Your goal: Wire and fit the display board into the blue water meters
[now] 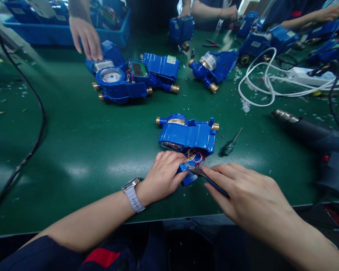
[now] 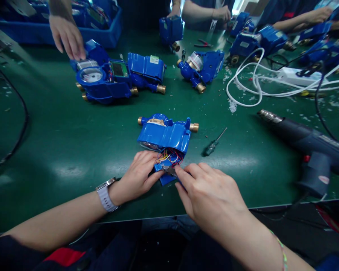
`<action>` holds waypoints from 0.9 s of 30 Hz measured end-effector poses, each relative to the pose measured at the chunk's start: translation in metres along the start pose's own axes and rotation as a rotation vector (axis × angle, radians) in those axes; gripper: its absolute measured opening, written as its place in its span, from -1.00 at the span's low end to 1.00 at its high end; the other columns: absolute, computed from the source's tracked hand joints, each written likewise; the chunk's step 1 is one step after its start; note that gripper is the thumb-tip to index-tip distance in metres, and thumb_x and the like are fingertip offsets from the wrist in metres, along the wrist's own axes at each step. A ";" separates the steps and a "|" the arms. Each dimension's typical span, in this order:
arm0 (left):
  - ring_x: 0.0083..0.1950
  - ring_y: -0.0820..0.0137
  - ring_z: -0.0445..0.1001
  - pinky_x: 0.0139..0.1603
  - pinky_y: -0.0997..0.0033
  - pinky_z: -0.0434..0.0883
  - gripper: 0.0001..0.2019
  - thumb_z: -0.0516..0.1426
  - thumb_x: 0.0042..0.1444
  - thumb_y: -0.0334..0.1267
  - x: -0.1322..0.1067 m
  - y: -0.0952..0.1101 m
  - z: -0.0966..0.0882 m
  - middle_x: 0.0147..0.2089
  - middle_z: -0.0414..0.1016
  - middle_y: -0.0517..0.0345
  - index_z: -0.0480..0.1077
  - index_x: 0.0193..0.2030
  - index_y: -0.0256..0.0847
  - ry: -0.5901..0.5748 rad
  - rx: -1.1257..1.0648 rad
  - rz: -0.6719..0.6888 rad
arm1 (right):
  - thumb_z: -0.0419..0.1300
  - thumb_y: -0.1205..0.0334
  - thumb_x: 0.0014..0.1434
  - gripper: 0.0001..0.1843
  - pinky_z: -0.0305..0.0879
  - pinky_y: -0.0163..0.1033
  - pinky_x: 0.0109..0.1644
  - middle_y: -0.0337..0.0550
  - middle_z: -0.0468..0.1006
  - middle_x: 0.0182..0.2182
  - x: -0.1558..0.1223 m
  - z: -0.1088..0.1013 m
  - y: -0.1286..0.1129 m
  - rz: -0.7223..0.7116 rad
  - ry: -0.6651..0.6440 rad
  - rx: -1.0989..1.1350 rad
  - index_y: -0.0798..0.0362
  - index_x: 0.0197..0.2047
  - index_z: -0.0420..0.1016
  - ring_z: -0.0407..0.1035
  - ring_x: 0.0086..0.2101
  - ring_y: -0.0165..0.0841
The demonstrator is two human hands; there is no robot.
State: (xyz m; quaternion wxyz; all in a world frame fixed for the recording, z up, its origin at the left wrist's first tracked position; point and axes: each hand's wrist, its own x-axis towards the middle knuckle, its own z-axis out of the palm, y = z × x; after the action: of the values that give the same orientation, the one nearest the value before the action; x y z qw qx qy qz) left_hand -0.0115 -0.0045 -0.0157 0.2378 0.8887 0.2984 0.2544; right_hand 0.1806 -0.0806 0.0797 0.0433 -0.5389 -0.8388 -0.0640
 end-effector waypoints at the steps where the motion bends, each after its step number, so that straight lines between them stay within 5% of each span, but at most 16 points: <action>1: 0.05 0.17 0.38 0.04 0.13 0.28 -0.75 0.03 0.32 -0.20 0.000 0.000 0.000 0.00 0.47 -0.09 0.32 0.03 -0.30 0.004 0.003 0.007 | 0.30 0.29 0.12 -0.73 0.28 -0.18 -0.39 -0.18 0.57 -0.29 0.000 0.001 0.000 0.008 -0.001 -0.001 0.08 -0.08 0.55 0.44 -0.36 -0.26; 11: 0.04 0.16 0.39 0.02 0.13 0.28 -0.75 0.06 0.30 -0.21 0.000 -0.001 0.001 0.01 0.47 -0.09 0.35 0.02 -0.32 0.003 0.013 0.006 | 0.22 0.30 0.17 -0.74 0.37 -0.13 -0.43 -0.06 0.59 -0.28 -0.003 -0.002 -0.006 0.039 -0.023 0.064 0.15 -0.06 0.55 0.48 -0.36 -0.16; 16: 0.04 0.15 0.40 0.01 0.13 0.29 -0.76 0.04 0.31 -0.23 0.000 -0.001 -0.001 0.00 0.47 -0.10 0.36 0.01 -0.30 0.006 -0.005 0.019 | 0.06 0.19 0.33 -0.66 0.44 -0.17 -0.15 -0.12 0.59 -0.16 -0.004 0.002 -0.001 0.269 -0.278 0.879 -0.01 0.12 0.48 0.51 -0.24 -0.28; 20: 0.05 0.16 0.40 0.00 0.13 0.28 -0.76 0.05 0.31 -0.23 0.001 -0.001 -0.001 0.01 0.47 -0.08 0.36 0.02 -0.28 -0.002 -0.016 0.009 | 0.12 0.00 0.29 -0.43 0.34 -0.35 -0.46 -0.06 0.57 -0.25 -0.008 0.015 0.006 0.636 -0.473 1.561 0.01 0.30 0.25 0.48 -0.42 -0.37; 24: 0.05 0.17 0.39 0.02 0.13 0.28 -0.76 0.05 0.31 -0.20 0.000 -0.001 -0.001 0.02 0.47 -0.08 0.36 0.03 -0.26 0.004 -0.017 0.007 | 0.25 -0.06 0.20 -0.30 0.20 -0.46 -0.56 -0.11 0.55 -0.28 -0.012 0.026 0.001 0.837 -0.430 1.817 -0.06 0.33 0.20 0.46 -0.51 -0.45; 27: 0.06 0.17 0.39 0.02 0.13 0.28 -0.78 0.06 0.30 -0.23 0.000 -0.002 0.000 0.02 0.47 -0.07 0.36 0.01 -0.26 -0.003 -0.013 0.002 | 0.27 -0.06 0.18 -0.31 0.19 -0.48 -0.59 -0.15 0.53 -0.31 -0.012 0.026 -0.006 0.844 -0.416 1.855 -0.07 0.31 0.24 0.45 -0.53 -0.46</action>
State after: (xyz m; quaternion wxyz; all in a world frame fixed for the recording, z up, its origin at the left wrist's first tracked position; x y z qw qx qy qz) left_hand -0.0124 -0.0032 -0.0167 0.2440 0.8877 0.2957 0.2552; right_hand 0.1799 -0.0894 0.0517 0.3142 -0.5442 -0.2928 0.7207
